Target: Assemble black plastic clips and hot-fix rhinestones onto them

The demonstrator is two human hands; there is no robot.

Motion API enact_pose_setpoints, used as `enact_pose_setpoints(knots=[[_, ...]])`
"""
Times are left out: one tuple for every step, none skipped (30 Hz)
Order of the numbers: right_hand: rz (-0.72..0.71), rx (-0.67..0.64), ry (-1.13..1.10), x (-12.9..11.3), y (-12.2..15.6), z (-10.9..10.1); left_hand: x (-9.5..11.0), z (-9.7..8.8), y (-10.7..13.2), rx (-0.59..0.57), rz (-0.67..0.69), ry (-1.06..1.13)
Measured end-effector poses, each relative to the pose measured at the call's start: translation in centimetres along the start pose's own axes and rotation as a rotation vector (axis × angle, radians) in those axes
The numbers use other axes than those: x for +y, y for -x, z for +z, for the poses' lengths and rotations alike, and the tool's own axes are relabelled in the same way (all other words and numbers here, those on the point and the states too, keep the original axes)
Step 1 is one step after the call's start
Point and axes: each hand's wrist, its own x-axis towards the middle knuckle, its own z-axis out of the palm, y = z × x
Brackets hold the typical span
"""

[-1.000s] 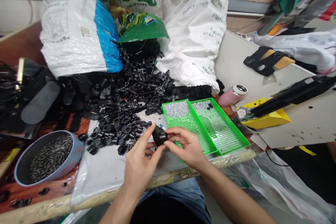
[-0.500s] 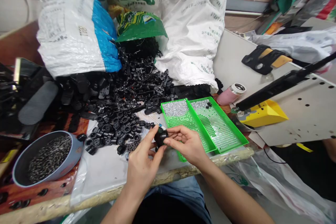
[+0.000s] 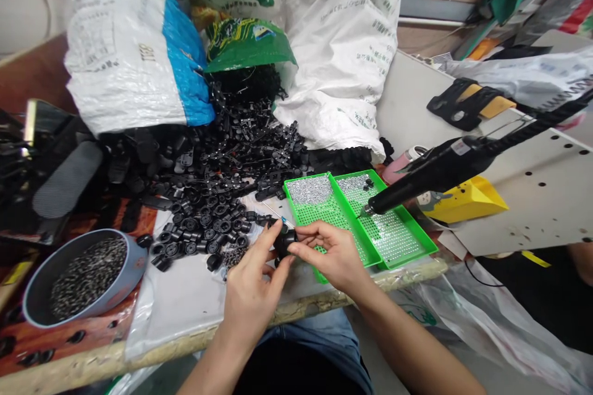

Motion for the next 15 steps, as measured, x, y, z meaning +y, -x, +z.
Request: enact_pose_setpoints(knots=[[-0.003,0.009,0.011,0.0,0.2,0.2,-0.1,0.1,0.1,-0.003,0.023,-0.01],[-0.023,0.023,0.036,-0.1,0.4,0.5,-0.2,0.2,0.1,-0.005,0.045,-0.018],[-0.06,0.04,0.082,-0.2,0.7,0.7,-0.4,0.3,0.1,-0.006,0.064,-0.025],[-0.113,0.054,0.147,-0.4,1.0,0.9,-0.5,0.4,0.1,-0.006,0.078,-0.03],[-0.182,0.062,0.23,-0.6,1.4,0.9,-0.6,0.5,0.1,-0.003,0.087,-0.031],[-0.268,0.069,0.318,-0.9,1.7,0.7,-0.7,0.6,0.0,0.001,0.09,-0.026],[-0.365,0.097,0.407,-1.1,1.9,0.1,-0.8,0.7,-0.1,0.002,0.083,-0.013],[-0.455,0.174,0.489,-1.4,1.9,-0.8,-0.9,0.8,-0.2,-0.005,0.065,0.008],[-0.518,0.306,0.556,-1.7,1.6,-2.1,-1.0,0.9,-0.4,-0.02,0.038,0.035],[-0.55,0.478,0.594,-1.8,1.2,-3.8,-1.1,1.0,-0.5,-0.039,0.004,0.067],[-0.526,0.704,0.596,-1.9,0.4,-5.7,-1.2,1.2,-0.5,-0.062,-0.035,0.106],[-0.455,0.862,0.564,-1.9,-0.4,-7.7,-1.4,1.4,-0.6,-0.092,-0.078,0.151],[-0.403,0.951,0.485,-1.7,-1.4,-9.6,-1.6,1.7,-0.5,-0.124,-0.124,0.2],[-0.356,0.943,0.379,-1.4,-2.3,-11.3,-1.8,2.0,-0.4,-0.161,-0.173,0.252],[-0.302,0.864,0.264,-1.0,-3.0,-12.6,-2.1,2.3,-0.3,-0.202,-0.228,0.303]])
